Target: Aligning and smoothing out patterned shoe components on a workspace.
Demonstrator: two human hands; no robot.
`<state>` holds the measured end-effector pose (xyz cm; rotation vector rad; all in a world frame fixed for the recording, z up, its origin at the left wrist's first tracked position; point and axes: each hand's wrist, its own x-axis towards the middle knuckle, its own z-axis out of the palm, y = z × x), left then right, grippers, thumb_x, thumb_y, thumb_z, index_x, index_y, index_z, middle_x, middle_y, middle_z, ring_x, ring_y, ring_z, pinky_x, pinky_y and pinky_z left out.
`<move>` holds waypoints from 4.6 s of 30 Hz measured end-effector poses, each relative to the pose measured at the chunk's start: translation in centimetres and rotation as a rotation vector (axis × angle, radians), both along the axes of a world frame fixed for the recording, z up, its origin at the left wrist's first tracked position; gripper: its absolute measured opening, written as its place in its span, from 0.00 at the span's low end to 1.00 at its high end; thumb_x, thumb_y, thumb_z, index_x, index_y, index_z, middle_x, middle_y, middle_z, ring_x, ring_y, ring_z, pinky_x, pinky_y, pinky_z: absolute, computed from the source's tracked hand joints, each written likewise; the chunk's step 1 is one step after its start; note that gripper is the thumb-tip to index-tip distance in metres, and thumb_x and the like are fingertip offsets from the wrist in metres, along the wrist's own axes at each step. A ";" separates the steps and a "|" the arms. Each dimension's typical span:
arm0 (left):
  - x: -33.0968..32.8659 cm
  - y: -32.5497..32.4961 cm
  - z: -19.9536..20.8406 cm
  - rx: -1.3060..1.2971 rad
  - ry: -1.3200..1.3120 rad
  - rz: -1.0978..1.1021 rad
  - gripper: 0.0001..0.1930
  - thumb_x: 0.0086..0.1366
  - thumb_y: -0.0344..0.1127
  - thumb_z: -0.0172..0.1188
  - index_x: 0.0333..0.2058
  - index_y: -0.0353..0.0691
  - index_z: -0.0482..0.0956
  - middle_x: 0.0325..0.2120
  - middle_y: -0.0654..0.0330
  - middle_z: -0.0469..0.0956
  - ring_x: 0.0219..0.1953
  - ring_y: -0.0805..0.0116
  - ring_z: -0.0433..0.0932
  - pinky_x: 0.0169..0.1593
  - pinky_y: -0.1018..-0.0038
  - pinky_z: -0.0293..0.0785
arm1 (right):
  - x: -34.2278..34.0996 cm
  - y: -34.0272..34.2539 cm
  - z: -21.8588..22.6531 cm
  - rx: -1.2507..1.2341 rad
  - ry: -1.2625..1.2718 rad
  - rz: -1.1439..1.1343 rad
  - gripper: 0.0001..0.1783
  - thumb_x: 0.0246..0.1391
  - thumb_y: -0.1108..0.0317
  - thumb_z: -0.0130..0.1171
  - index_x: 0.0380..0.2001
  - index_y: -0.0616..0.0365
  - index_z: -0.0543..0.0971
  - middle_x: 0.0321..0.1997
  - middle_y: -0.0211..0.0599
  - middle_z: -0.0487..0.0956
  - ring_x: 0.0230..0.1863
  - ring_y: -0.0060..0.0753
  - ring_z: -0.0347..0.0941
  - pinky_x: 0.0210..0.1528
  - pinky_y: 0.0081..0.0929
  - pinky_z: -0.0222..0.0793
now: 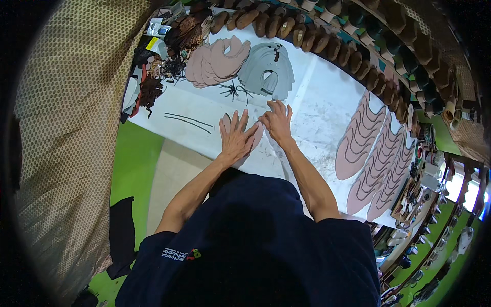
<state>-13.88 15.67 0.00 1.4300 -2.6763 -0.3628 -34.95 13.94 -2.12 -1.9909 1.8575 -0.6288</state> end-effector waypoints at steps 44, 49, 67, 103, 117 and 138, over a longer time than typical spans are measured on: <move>5.5 5.4 0.1 0.096 0.132 0.304 0.30 0.69 0.51 0.63 0.67 0.52 0.76 0.82 0.51 0.43 0.83 0.46 0.38 0.71 0.22 0.29 | 0.7 4.3 0.4 -0.099 0.203 0.211 0.22 0.65 0.62 0.61 0.62 0.47 0.80 0.66 0.24 0.77 0.72 0.40 0.66 0.79 0.65 0.40; 5.9 4.9 0.4 0.154 0.134 0.299 0.32 0.68 0.55 0.64 0.69 0.55 0.76 0.82 0.50 0.43 0.83 0.43 0.37 0.71 0.21 0.28 | 1.1 4.3 1.3 -0.112 0.193 0.190 0.22 0.63 0.63 0.63 0.60 0.48 0.81 0.65 0.25 0.78 0.71 0.41 0.66 0.78 0.66 0.42; 6.2 4.2 0.8 0.174 0.036 0.263 0.34 0.65 0.56 0.66 0.69 0.60 0.75 0.82 0.50 0.40 0.83 0.43 0.35 0.69 0.19 0.31 | 4.2 6.8 1.2 -0.122 0.164 0.342 0.21 0.62 0.66 0.62 0.58 0.51 0.82 0.60 0.26 0.78 0.66 0.37 0.69 0.77 0.65 0.45; 11.0 -8.8 0.8 0.193 -0.089 -0.191 0.36 0.62 0.59 0.68 0.70 0.68 0.73 0.82 0.52 0.39 0.82 0.41 0.36 0.68 0.18 0.34 | 15.2 5.1 3.3 -0.026 0.153 -0.142 0.21 0.62 0.61 0.62 0.58 0.49 0.83 0.51 0.28 0.79 0.57 0.36 0.74 0.76 0.67 0.46; 11.6 -10.3 0.1 0.179 -0.035 -0.254 0.40 0.58 0.60 0.71 0.70 0.62 0.74 0.82 0.51 0.39 0.82 0.43 0.36 0.67 0.17 0.34 | 18.2 4.9 2.4 -0.062 0.204 -0.357 0.21 0.63 0.60 0.62 0.58 0.49 0.84 0.54 0.29 0.79 0.61 0.35 0.73 0.75 0.67 0.48; 11.6 -7.6 -0.6 0.243 0.203 -0.025 0.12 0.64 0.47 0.70 0.38 0.47 0.91 0.80 0.52 0.53 0.82 0.44 0.41 0.70 0.20 0.37 | 15.3 7.8 2.5 0.029 0.189 -0.973 0.13 0.62 0.60 0.64 0.40 0.55 0.90 0.66 0.37 0.79 0.72 0.48 0.66 0.76 0.67 0.47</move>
